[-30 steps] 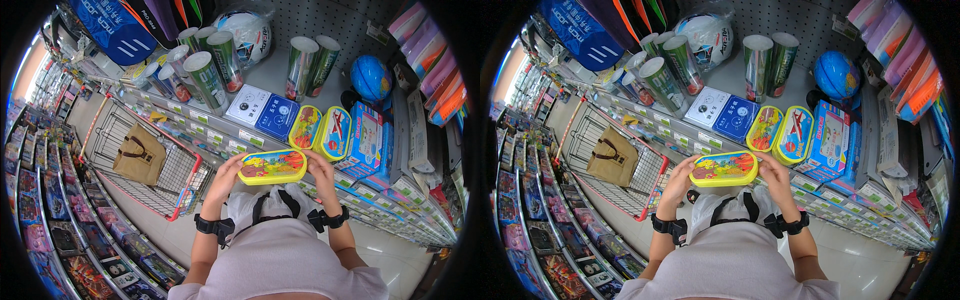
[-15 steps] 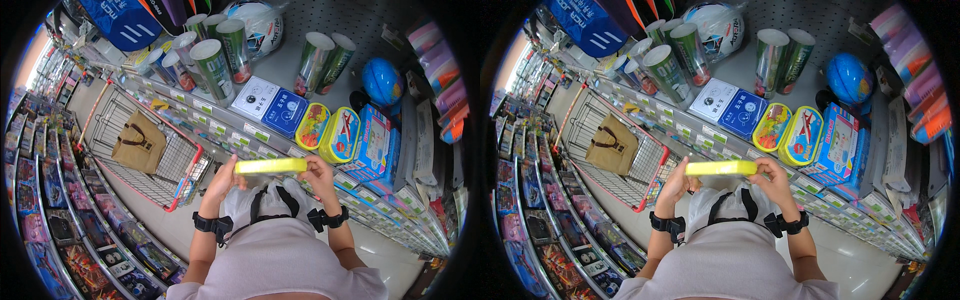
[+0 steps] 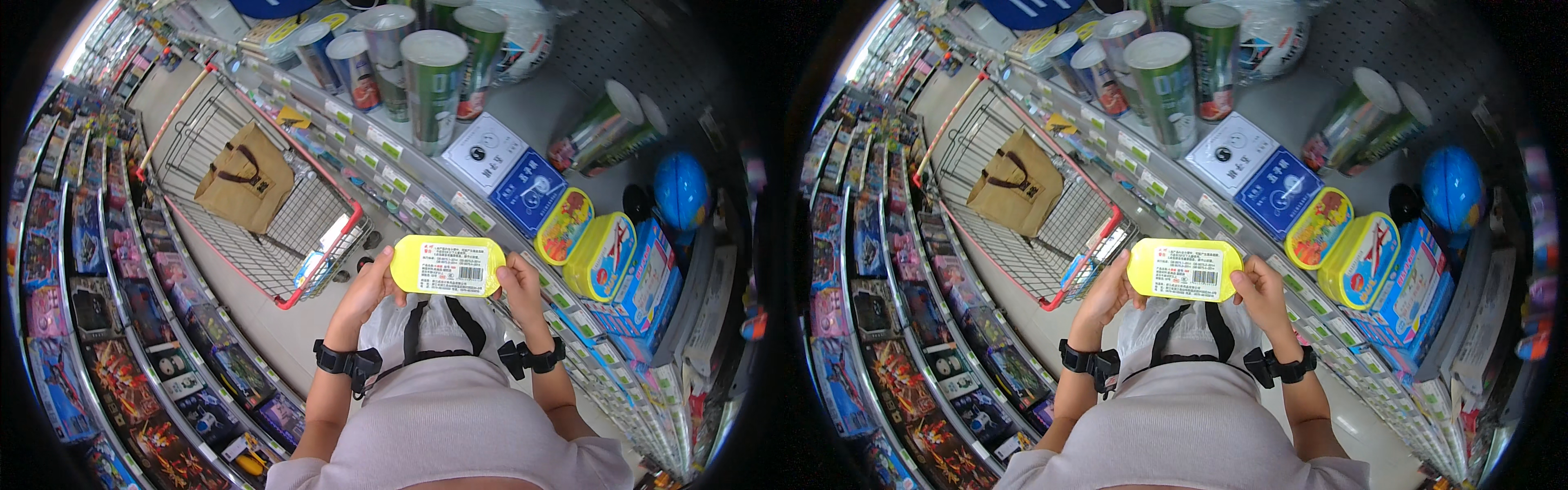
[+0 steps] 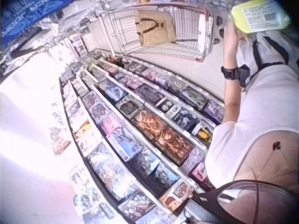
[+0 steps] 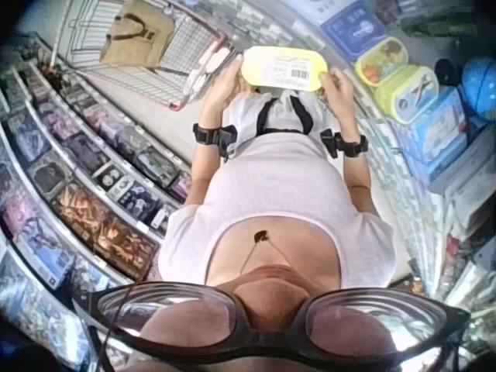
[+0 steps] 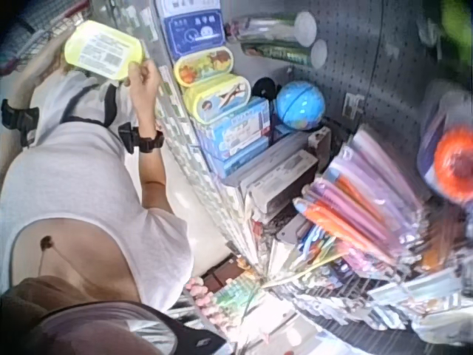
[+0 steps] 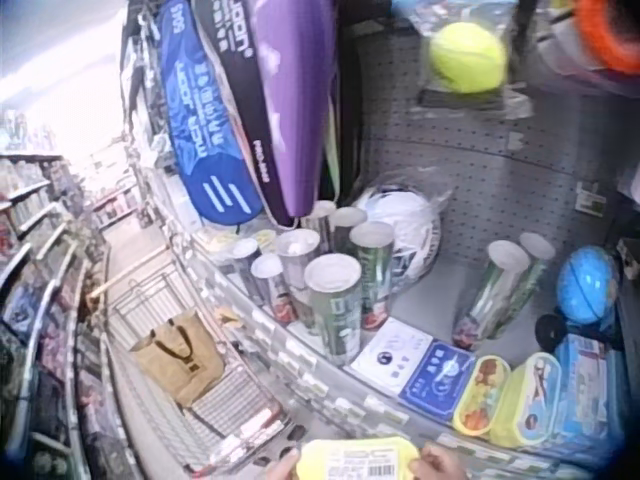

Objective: The person selects multiple boxed items from a supermarket shelf one by one, turning each one over to see the back before placing it into the shopping cart.

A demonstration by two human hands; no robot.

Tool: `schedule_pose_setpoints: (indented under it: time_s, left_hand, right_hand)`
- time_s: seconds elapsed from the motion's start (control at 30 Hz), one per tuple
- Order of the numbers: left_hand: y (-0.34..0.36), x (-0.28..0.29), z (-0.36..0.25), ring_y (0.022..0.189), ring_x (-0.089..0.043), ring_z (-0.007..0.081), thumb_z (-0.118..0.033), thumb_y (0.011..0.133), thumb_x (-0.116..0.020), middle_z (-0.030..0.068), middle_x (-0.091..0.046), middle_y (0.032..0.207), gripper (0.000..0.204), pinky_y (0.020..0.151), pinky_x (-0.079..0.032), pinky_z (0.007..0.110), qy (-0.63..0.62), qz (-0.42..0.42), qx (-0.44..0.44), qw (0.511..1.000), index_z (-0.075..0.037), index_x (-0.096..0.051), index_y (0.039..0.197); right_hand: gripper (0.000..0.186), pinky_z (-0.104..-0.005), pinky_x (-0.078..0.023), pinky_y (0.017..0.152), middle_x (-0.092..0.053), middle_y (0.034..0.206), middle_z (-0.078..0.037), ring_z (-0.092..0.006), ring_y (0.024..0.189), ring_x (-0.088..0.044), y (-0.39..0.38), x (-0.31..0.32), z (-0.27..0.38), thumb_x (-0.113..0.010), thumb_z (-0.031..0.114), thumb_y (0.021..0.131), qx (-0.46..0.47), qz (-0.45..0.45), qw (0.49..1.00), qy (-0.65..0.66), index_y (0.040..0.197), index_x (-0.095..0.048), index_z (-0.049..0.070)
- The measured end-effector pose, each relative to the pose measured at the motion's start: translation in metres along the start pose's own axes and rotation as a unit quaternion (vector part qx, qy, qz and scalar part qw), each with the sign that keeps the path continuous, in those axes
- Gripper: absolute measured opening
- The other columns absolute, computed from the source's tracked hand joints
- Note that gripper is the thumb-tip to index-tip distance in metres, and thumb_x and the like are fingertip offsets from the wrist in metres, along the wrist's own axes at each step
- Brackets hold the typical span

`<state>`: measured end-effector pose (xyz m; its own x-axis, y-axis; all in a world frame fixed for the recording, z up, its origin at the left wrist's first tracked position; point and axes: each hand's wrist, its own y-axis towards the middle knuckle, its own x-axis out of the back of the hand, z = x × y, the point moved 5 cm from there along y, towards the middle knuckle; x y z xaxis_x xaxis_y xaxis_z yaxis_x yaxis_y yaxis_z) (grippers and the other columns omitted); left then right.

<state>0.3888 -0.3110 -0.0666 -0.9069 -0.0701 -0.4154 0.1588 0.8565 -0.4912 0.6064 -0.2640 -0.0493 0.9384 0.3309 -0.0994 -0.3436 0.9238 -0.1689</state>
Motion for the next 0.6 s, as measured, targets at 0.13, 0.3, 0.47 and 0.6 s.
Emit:
schedule_pose_setpoints:
  time_s: [0.13,0.3,0.47,0.6]
  left_hand:
    - [-0.003,0.028,-0.004,0.045,-0.051,0.0166,-0.043,0.087,-0.028,0.0126,-0.057,0.066,0.056,0.051,-0.044,0.027,-0.015,-0.036,-0.007,0.999,0.006,-0.054,0.089]
    - [-0.007,0.073,-0.008,0.044,-0.051,0.0165,-0.043,0.087,-0.028,0.0126,-0.056,0.063,0.055,0.048,-0.043,0.026,-0.072,-0.072,-0.024,0.994,0.005,-0.053,0.091]
    - [-0.019,0.113,-0.031,0.046,-0.05,0.0143,-0.048,0.086,-0.024,0.0125,-0.057,0.065,0.056,0.051,-0.042,0.023,-0.175,-0.096,-0.055,0.978,0.0,-0.049,0.1]
    - [-0.023,0.158,-0.036,0.054,-0.054,0.0158,-0.049,0.085,-0.026,0.0138,-0.057,0.075,0.057,0.049,-0.045,0.023,-0.179,-0.095,-0.036,0.979,0.0,-0.044,0.11]
  right_hand:
    - [0.021,-0.0177,-0.037,0.043,-0.05,0.058,-0.001,-0.005,0.048,-0.046,0.021,-0.025,-0.001,-0.052,0.015,0.081,-0.017,0.02,1.0,0.005,0.067,-0.039,0.005]
    - [0.018,-0.0182,-0.038,0.045,-0.055,0.064,-0.005,-0.0053,0.051,-0.047,0.055,-0.068,0.0,-0.052,0.015,0.081,-0.018,0.077,0.997,0.0,0.072,-0.042,0.004]
    - [0.031,-0.0238,-0.046,0.06,-0.057,0.079,-0.01,-0.0126,0.067,-0.055,0.093,-0.116,-0.011,-0.052,0.011,0.079,-0.047,0.135,0.99,0.01,0.105,-0.043,-0.003]
    - [0.046,-0.0279,-0.045,0.071,-0.053,0.092,-0.014,-0.0178,0.081,-0.056,0.122,-0.159,-0.021,-0.051,0.007,0.078,-0.078,0.212,0.974,0.027,0.12,-0.033,-0.003]
